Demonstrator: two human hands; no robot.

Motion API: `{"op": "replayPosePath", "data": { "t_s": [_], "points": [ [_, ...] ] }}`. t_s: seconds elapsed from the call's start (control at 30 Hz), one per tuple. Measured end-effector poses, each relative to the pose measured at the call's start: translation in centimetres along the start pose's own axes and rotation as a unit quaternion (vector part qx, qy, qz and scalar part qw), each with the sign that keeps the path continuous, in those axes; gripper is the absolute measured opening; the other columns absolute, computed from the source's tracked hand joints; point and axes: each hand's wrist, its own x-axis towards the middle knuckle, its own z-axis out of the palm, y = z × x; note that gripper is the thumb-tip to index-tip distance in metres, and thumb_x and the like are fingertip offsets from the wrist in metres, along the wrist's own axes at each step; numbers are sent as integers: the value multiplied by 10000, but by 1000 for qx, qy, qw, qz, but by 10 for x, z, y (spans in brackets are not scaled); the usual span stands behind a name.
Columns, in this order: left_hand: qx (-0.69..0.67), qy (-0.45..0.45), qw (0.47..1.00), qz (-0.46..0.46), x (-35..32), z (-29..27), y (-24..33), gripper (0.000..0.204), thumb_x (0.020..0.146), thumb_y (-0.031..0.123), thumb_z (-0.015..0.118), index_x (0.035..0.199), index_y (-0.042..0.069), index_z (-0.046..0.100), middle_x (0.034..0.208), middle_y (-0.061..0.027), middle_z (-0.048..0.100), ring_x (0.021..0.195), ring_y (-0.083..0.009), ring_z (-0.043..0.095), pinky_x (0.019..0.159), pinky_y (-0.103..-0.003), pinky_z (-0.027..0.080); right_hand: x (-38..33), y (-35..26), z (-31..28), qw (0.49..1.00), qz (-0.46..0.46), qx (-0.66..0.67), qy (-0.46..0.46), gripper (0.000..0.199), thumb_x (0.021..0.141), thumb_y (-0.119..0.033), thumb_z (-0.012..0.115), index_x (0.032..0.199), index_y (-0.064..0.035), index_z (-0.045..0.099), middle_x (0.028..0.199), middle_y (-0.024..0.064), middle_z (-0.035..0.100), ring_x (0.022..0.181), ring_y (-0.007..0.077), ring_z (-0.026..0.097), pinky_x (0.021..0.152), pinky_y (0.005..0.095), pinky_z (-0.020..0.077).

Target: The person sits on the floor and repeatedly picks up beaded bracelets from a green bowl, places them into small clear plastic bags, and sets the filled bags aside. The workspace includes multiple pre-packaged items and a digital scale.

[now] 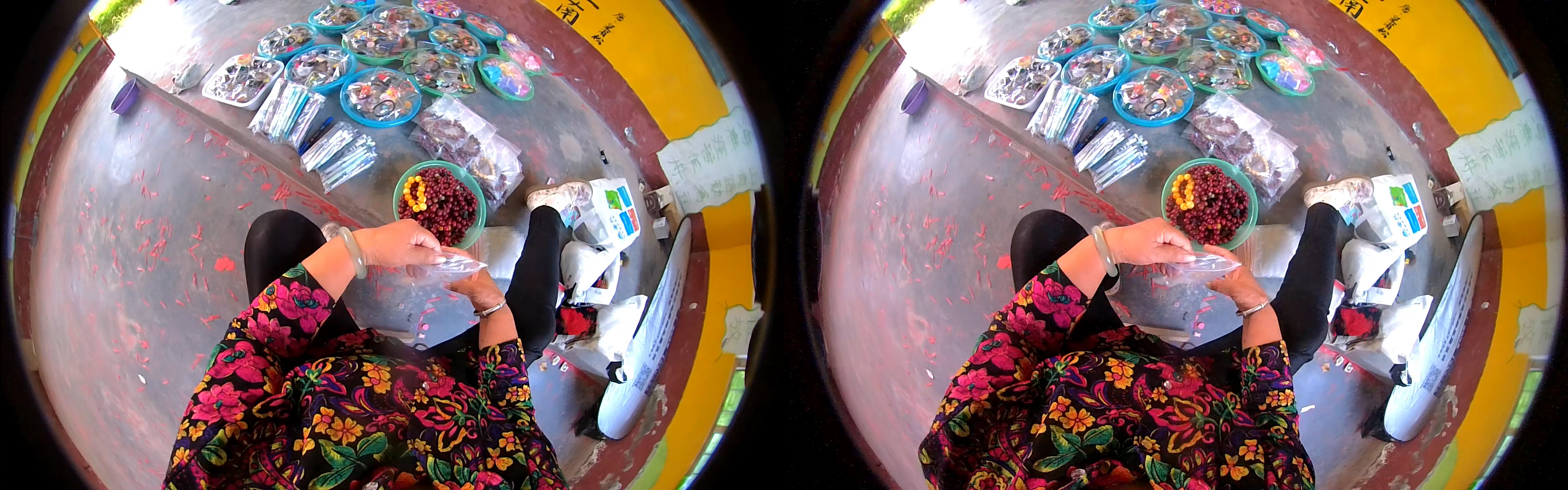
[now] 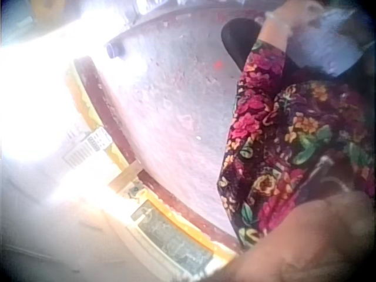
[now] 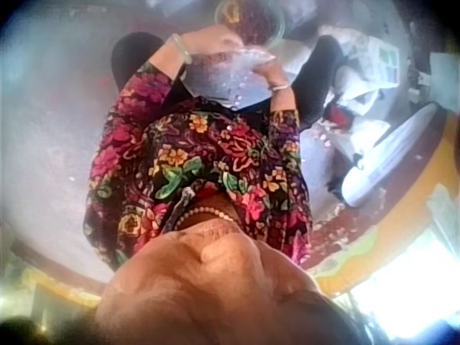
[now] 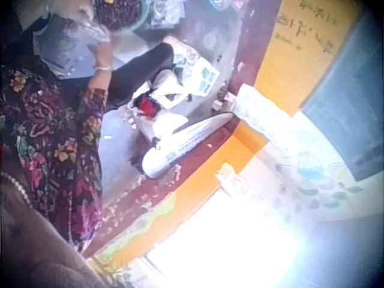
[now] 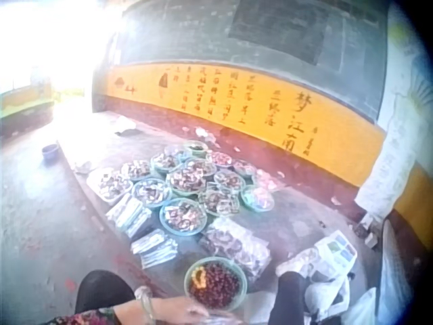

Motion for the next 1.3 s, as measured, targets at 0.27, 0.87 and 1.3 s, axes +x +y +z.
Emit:
{"op": "replayPosePath", "data": {
  "t_s": [0.27, 0.87, 1.3],
  "points": [
    [-290, 152, 945, 10, 5, -9, -19, 217, 885, 181, 535, 908, -15, 625, 795, -55, 626, 722, -99, 577, 679, -237, 464, 0, 11, -2, 994, 53, 84, -52, 238, 792, -26, 606, 1030, -20, 598, 922, 26, 630, 850, 117, 581, 779, 260, 459],
    [-262, 162, 942, -135, 21, 16, -45, 88, 813, 106, 575, 862, 33, 579, 702, -14, 546, 587, -90, 484, 517, -219, 375, -3, -18, -7, 974, 46, 197, 105, 177, 819, -49, 566, 995, -43, 578, 867, 35, 626, 706, 120, 608, 557, 240, 522],
    [-66, 221, 967, -112, 28, 19, -56, 202, 840, 156, 548, 976, 13, 590, 815, -20, 588, 686, -86, 536, 586, -226, 449, 96, -77, -94, 968, -56, 137, 205, 132, 821, -27, 517, 941, -22, 573, 819, 62, 624, 643, 135, 605, 537, 227, 520]
  ]
}}
